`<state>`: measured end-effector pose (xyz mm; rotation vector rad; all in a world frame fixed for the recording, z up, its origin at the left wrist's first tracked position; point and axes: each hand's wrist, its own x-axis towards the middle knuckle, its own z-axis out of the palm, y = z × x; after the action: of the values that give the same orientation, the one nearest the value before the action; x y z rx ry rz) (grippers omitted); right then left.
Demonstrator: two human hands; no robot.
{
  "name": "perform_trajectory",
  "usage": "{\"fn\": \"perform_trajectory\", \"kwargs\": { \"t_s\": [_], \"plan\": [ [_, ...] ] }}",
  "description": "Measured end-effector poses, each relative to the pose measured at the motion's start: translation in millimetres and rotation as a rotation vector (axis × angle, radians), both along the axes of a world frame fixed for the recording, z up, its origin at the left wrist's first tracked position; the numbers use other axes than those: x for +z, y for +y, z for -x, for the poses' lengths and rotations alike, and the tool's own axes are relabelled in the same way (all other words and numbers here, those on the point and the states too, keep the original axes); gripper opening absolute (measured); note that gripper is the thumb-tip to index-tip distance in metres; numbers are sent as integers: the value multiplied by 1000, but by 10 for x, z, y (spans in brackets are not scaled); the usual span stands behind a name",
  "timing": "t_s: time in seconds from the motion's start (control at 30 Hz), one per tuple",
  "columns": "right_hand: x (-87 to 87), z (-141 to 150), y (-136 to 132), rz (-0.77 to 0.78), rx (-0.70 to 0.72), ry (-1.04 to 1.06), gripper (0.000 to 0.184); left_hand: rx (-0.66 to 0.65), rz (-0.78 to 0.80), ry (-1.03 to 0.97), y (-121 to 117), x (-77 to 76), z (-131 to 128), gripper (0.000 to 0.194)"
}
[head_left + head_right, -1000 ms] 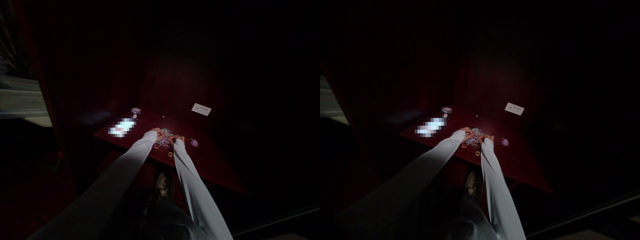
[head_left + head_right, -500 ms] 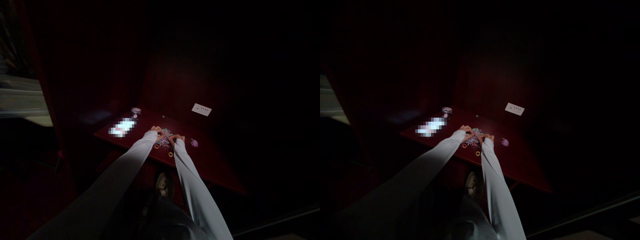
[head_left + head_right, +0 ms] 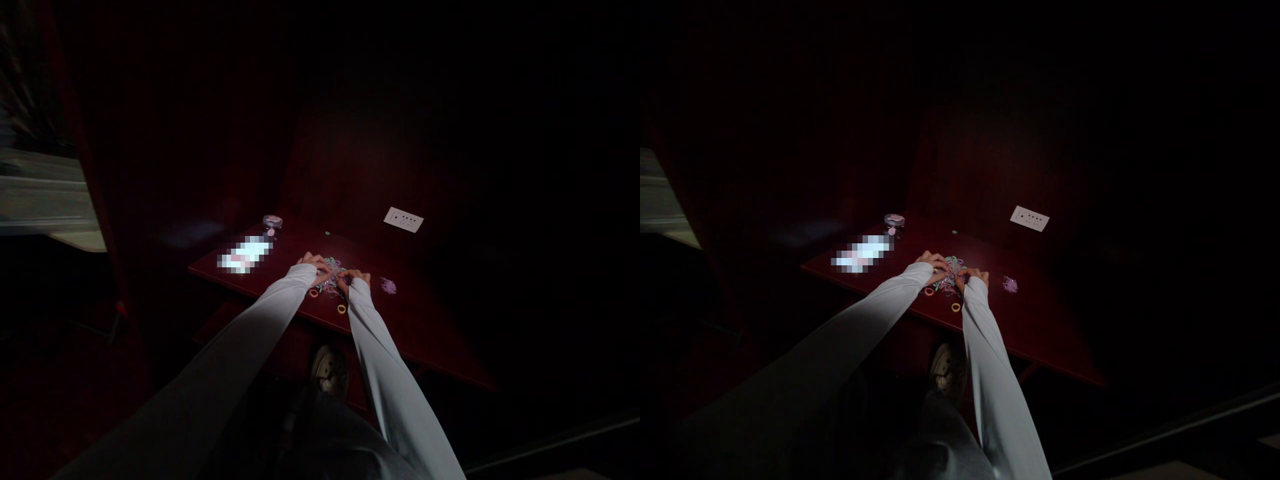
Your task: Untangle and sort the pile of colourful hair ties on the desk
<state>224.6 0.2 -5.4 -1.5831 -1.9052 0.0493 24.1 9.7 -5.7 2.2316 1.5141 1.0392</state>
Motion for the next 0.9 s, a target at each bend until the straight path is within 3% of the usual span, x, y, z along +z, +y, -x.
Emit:
{"fn": "perform_trajectory", "kwargs": {
  "t_s": [0.3, 0.53, 0.9],
  "plan": [
    [55, 39, -61, 35, -41, -12, 23, 1, 7, 34, 33, -37, -17, 24],
    [84, 54, -91, 60, -32, 6, 22, -31, 35, 46, -1, -5, 9, 19],
    [47, 38, -64, 62, -37, 8, 19, 34, 76, 50, -31, 34, 13, 21]
  ]
}}
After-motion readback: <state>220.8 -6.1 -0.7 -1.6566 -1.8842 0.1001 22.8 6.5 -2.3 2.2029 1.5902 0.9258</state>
